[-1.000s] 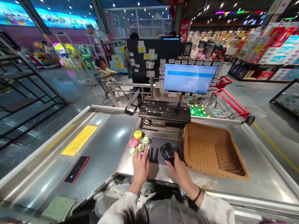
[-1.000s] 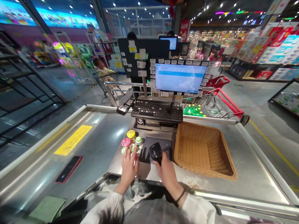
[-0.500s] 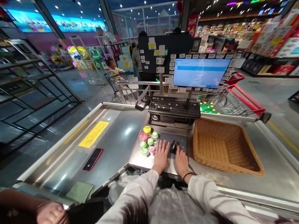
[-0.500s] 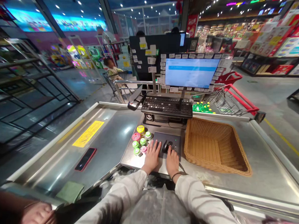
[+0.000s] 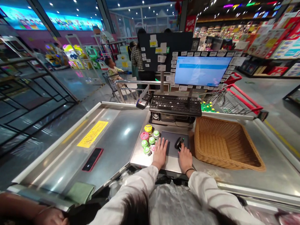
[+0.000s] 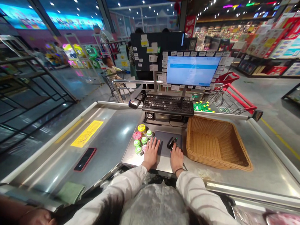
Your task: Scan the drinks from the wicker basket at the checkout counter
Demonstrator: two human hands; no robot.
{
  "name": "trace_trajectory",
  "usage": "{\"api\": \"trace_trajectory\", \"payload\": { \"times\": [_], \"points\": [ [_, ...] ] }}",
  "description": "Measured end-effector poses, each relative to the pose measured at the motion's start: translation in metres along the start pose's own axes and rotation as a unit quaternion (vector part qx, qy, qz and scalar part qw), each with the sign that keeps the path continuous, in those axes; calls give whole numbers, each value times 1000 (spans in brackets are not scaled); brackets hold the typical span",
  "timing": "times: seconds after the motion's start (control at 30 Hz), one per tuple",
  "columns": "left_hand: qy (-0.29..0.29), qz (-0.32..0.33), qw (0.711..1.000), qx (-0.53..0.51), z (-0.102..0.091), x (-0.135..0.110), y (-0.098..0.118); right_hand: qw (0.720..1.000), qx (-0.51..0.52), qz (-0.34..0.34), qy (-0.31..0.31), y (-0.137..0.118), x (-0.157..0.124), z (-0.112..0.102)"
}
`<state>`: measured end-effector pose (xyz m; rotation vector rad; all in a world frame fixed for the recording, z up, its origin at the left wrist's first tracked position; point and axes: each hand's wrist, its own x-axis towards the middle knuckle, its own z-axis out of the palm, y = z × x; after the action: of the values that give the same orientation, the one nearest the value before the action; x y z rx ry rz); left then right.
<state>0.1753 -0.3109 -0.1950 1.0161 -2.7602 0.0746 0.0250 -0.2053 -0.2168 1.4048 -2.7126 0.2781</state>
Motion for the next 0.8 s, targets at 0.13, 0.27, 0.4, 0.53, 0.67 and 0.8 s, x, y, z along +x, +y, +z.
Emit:
{"api": "trace_trajectory", "payload": {
  "times": [0.13,0.27,0.4,0.53,0.67,0.8],
  "points": [
    [12,-3,1000,-16,-8,-2,-6,1000,4,4,13,-1,-4,-2],
    [10,-15,999,-27,-23,-5,-11,999,14,-3,33,-3,-12,-7],
    [26,-39,998,-29,-41,-16,-22,998,31,-38,49,-9,-21,-17],
    [47,-68,996,-18,-56,-35,-46,989,53,-134,30,-31,-20,-32],
    [40,-108,993,6,-61,-50,-80,965,76,-250,-9,-67,-9,-49],
    [7,-103,994,31,-56,-51,-106,947,95,-303,-47,-104,9,-56]
  ]
}}
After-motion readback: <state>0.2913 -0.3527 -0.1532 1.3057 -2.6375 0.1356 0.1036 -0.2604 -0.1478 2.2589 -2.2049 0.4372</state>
